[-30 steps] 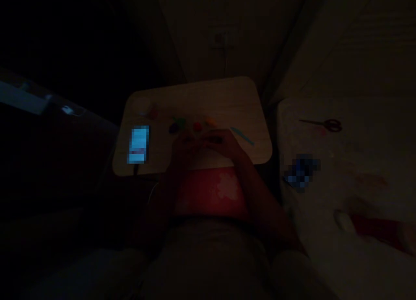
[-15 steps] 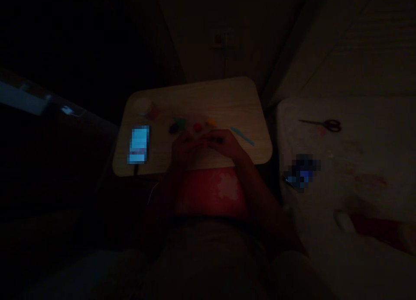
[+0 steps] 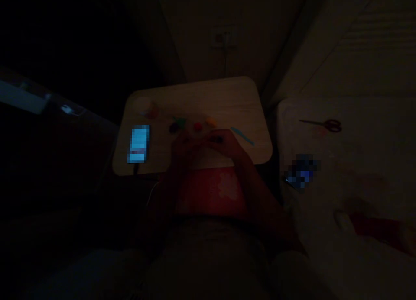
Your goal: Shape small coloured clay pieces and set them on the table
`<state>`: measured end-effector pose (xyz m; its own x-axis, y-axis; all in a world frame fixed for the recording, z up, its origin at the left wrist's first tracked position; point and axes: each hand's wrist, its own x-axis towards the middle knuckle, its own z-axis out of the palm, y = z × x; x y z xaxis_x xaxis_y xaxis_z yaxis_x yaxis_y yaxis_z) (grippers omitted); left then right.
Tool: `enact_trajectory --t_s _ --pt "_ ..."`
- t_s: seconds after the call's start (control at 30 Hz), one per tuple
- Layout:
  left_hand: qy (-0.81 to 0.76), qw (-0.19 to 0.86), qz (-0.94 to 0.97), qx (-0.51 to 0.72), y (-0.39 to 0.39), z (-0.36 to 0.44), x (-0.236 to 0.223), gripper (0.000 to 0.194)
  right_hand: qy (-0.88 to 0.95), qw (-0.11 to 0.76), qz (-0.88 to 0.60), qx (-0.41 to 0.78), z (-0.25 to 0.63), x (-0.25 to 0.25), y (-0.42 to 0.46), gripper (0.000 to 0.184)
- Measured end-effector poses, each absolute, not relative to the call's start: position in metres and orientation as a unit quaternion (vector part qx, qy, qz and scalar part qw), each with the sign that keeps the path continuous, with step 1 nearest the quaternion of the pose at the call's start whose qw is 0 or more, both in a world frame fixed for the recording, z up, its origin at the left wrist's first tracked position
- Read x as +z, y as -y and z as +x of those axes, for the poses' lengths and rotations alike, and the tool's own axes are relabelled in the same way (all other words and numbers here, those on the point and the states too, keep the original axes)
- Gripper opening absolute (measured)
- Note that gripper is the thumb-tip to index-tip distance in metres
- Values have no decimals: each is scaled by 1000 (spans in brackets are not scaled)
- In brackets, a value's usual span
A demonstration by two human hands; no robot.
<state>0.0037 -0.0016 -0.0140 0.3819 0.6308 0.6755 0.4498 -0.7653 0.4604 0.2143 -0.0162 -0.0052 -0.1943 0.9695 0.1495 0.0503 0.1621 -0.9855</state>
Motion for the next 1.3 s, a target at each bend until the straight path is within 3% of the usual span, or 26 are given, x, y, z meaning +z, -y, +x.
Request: enact_trajectory --t_s 0.53,1.3 --pt "-321 127 820 457 5 5 -9 29 604 471 -448 461 214 -5 14 26" --pt "-316 153 827 439 6 3 -5 41 605 471 -424 482 216 2 18 32"
